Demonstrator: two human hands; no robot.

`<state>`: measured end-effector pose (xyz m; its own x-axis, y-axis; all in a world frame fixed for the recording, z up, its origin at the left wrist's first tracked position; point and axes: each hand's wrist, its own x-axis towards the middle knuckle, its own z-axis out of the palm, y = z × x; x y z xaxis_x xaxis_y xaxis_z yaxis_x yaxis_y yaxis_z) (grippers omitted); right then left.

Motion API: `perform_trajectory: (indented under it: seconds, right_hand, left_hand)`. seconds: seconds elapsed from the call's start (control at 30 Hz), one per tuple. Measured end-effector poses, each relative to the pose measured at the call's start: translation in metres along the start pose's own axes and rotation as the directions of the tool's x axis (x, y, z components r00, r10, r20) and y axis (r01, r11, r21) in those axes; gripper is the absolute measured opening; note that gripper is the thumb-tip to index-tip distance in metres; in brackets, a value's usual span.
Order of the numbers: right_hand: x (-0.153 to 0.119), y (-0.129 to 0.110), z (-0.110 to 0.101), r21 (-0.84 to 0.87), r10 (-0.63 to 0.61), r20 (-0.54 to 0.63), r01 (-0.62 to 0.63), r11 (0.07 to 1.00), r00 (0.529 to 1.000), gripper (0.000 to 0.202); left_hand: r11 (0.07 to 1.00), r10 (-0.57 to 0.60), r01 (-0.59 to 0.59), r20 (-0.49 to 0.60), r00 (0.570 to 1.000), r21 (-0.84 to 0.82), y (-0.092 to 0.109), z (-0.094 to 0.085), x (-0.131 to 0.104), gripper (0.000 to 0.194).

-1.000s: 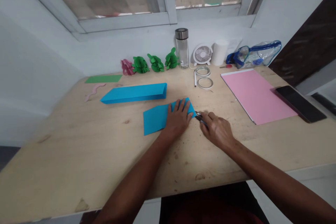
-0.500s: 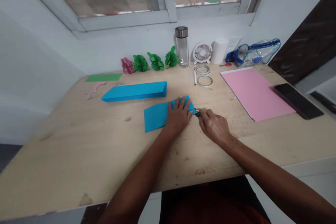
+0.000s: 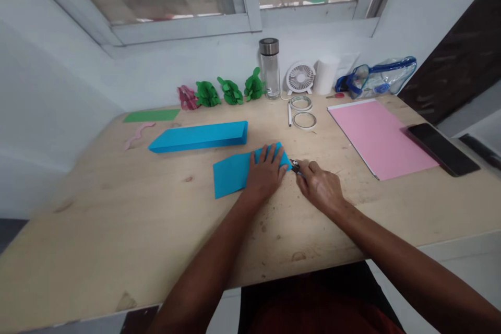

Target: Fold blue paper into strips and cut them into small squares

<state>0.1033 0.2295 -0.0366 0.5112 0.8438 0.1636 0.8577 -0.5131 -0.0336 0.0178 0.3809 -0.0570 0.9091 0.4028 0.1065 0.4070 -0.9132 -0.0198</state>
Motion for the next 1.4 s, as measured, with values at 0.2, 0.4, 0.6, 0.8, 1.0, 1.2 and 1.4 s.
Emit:
perform_trajectory:
  seconds: [0.2, 0.4, 0.6, 0.8, 1.0, 1.2, 1.4]
  right_hand:
    - [0.004, -0.005, -0.001, -0.008, 0.004, 0.021, -0.004, 1.000, 1.000, 0.042]
    - [0.007, -0.005, 0.002, -0.019, 0.030, 0.037, -0.030, 0.999, 0.999, 0.042]
    - [0.011, -0.006, 0.001, -0.029, 0.048, 0.056, -0.047, 0.998, 0.997, 0.043]
    - [0.016, -0.006, 0.001, -0.038, 0.062, 0.077, -0.059, 0.998, 0.995, 0.045]
    - [0.022, -0.007, 0.001, -0.032, 0.041, 0.099, -0.038, 0.999, 0.994, 0.044]
    - [0.024, -0.007, 0.000, -0.043, 0.069, 0.114, -0.065, 0.997, 0.991, 0.047]
    - [0.031, -0.007, 0.002, -0.043, 0.052, 0.139, -0.046, 0.998, 0.989, 0.046]
  left_hand:
    - [1.000, -0.004, 0.004, 0.019, 1.000, 0.005, 0.000, -0.003, 0.000, 0.056]
    - [1.000, -0.002, 0.002, 0.036, 0.999, 0.012, 0.000, -0.004, 0.001, 0.056]
    - [1.000, 0.002, -0.002, 0.032, 0.999, -0.001, -0.001, -0.003, 0.001, 0.057]
    - [1.000, 0.002, -0.002, 0.027, 1.000, -0.009, -0.001, -0.003, 0.001, 0.057]
    - [1.000, -0.001, 0.001, 0.032, 0.999, -0.015, -0.002, -0.001, 0.002, 0.057]
    - [1.000, 0.007, -0.006, 0.039, 0.999, -0.028, -0.002, -0.002, 0.002, 0.057]
    - [1.000, 0.013, -0.012, 0.039, 0.999, -0.027, -0.002, -0.001, 0.001, 0.058]
